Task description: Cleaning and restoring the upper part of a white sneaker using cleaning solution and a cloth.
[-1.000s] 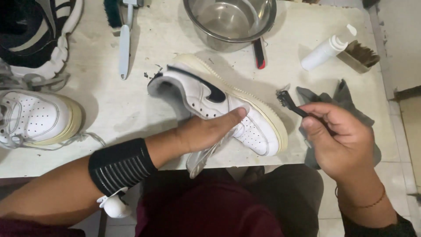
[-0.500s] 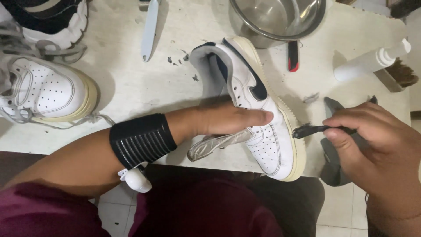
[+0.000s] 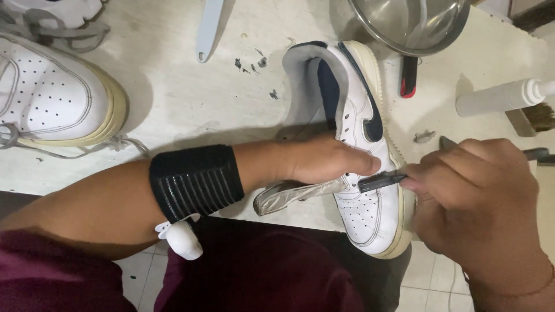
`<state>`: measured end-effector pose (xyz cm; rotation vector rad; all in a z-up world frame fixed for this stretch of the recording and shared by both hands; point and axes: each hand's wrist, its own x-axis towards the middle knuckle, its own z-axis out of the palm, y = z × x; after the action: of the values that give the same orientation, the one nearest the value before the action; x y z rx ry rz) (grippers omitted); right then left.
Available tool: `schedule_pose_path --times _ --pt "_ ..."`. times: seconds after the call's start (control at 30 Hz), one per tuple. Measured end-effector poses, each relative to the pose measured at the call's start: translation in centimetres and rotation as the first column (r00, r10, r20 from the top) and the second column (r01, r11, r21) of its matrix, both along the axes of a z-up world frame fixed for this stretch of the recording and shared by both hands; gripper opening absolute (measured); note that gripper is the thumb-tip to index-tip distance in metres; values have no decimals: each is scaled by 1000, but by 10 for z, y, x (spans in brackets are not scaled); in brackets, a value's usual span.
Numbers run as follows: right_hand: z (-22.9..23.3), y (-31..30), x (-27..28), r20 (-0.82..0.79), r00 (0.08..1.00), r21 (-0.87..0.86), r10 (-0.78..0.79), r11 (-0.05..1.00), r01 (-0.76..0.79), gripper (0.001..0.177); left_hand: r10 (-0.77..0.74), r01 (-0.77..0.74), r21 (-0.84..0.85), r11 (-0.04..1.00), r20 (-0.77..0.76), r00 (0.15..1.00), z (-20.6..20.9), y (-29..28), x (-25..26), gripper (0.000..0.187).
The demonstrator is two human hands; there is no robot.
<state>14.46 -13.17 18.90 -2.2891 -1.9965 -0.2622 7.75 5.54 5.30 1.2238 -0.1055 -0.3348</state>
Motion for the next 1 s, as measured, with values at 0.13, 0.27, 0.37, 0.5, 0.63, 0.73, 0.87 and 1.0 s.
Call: schedule_pose_path --times 0.13,0.27,0.37,0.5,0.63,0.73,0.87,1.0 --pt "-8 -5 3 89 996 -40 -15 999 18 19 -46 44 88 995 22 999 -2 1 0 31" --pt "-9 -3 1 38 999 -84 4 996 -1 17 -13 16 -18 1000 169 985 -16 -3 0 30" --pt "-9 -5 4 -48 998 38 -33 999 35 25 -96 116 207 971 -105 990 14 6 -5 44" --pt "-18 3 1 133 991 -17 2 1000 1 35 -64 63 98 993 3 998 0 0 0 28" --pt "-16 -1 20 190 976 -431 -105 884 179 10 -64 78 188 979 -80 995 11 5 -4 42" --pt "-16 2 5 47 998 -153 32 988 -24 26 -43 46 149 988 -27 999 2 0 -4 31" --pt "-8 -7 16 -121 993 -98 -3 995 -8 15 -105 134 282 950 -117 988 13 5 -4 44" --pt "-17 2 1 150 988 -108 38 994 -21 25 19 -23 44 999 97 995 -14 -6 2 25"
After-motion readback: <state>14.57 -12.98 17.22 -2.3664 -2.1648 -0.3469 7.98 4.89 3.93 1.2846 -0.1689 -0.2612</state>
